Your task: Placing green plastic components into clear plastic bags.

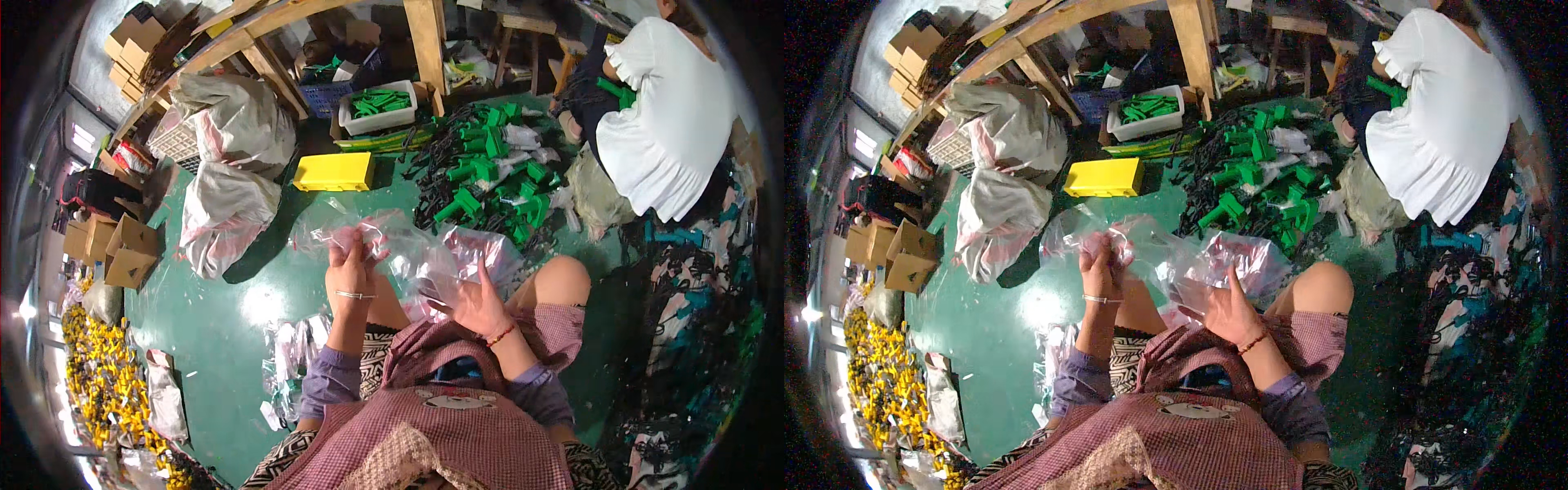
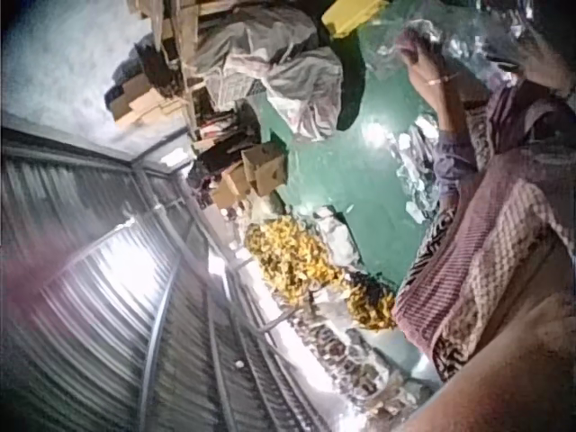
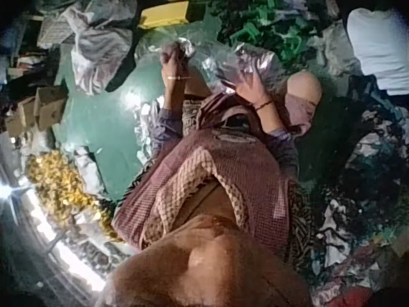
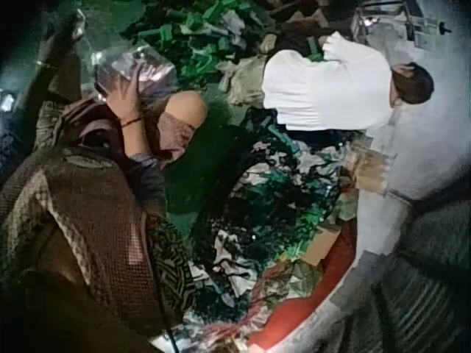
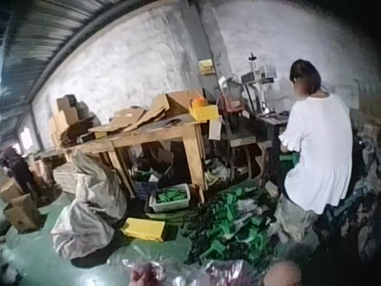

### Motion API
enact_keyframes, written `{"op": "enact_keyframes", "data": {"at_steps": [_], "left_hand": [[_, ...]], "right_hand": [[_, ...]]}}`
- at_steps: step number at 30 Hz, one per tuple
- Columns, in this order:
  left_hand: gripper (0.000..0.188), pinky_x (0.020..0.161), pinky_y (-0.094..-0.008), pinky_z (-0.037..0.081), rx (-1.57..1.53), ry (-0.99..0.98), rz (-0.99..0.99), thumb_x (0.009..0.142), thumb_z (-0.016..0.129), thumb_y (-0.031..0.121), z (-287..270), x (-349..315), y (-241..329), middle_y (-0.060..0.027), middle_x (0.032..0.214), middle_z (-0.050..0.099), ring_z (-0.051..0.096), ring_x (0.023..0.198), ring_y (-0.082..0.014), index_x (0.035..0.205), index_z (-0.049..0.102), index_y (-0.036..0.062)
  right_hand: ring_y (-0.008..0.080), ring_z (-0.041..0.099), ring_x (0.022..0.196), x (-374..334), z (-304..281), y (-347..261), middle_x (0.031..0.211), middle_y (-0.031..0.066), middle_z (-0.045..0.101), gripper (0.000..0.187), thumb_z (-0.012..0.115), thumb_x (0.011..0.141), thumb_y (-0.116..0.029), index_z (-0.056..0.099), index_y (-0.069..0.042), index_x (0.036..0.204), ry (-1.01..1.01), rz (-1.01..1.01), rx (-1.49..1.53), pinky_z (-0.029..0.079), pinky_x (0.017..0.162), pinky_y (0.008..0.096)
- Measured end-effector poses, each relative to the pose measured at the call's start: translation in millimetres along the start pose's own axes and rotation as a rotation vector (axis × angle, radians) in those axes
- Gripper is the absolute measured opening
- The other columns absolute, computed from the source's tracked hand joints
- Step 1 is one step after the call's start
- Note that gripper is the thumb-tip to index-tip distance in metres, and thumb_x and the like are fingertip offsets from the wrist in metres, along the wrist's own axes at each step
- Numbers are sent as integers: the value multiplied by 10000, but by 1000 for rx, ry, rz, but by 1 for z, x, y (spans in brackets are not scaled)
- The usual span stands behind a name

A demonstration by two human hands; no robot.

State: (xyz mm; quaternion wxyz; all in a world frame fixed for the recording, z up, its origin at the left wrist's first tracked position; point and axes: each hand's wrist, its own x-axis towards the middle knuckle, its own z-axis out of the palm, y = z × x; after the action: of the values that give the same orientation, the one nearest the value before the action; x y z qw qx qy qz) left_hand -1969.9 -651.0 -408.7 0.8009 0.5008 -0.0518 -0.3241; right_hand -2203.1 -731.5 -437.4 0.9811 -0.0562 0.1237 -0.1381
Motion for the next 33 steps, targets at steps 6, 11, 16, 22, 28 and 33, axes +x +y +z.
{"op": "enact_keyframes", "data": {"at_steps": [6, 11, 16, 22, 28, 33], "left_hand": [[200, 596, -347, 581, 0, -101, 42, 936, 625, 79, 6, -12, 6, -66, 999, 655, 669, 800, -187, 1116, 539, 98], [310, 663, -382, 576, 189, -147, -11, 923, 645, 70, -29, 9, -10, -60, 1047, 640, 661, 877, -244, 1201, 507, 87], [596, 919, -444, 456, 1396, -122, 885, 764, 780, 341, 22, -9, 5, -187, 1179, 582, 554, 1063, -383, 1231, 526, 70], [265, 751, -372, 490, 979, -974, 115, 913, 643, 250, 64, -26, -39, -163, 884, 621, 626, 854, -287, 922, 613, -13], [252, 874, -324, 499, 788, -1158, -328, 966, 612, 210, 76, 54, -89, -104, 1020, 678, 625, 987, -171, 1066, 634, -20], [631, 945, -481, 447, 1546, -809, 397, 856, 699, 379, 53, 186, -247, -224, 1222, 577, 539, 1136, -420, 1327, 464, 31]], "right_hand": [[234, 646, 1065, -3, -30, -2, 1187, 121, 661, 468, 547, 987, -354, 560, 17, 1273, 104, -227, -117, 513, 947, 351], [126, 656, 755, -1, -45, -38, 910, 53, 703, 160, 686, 900, -115, 685, -31, 1036, 456, -284, -207, 537, 630, 246], [83, 603, 703, 1, -36, -50, 875, 20, 683, 172, 711, 865, -90, 684, -51, 1030, 445, -329, -458, 471, 573, 225], [77, 575, 779, 5, -18, -49, 907, -1, 653, 213, 645, 786, 28, 698, -20, 987, 167, -403, -1101, 470, 669, 240], [115, 628, 786, -10, -86, -151, 937, 40, 686, 130, 647, 910, -141, 666, -71, 1017, 371, -576, 88, 503, 671, 196], [80, 574, 763, -18, -41, -156, 972, -27, 642, 235, 669, 917, -284, 646, -110, 1073, 640, -760, -9, 424, 623, 155]]}}
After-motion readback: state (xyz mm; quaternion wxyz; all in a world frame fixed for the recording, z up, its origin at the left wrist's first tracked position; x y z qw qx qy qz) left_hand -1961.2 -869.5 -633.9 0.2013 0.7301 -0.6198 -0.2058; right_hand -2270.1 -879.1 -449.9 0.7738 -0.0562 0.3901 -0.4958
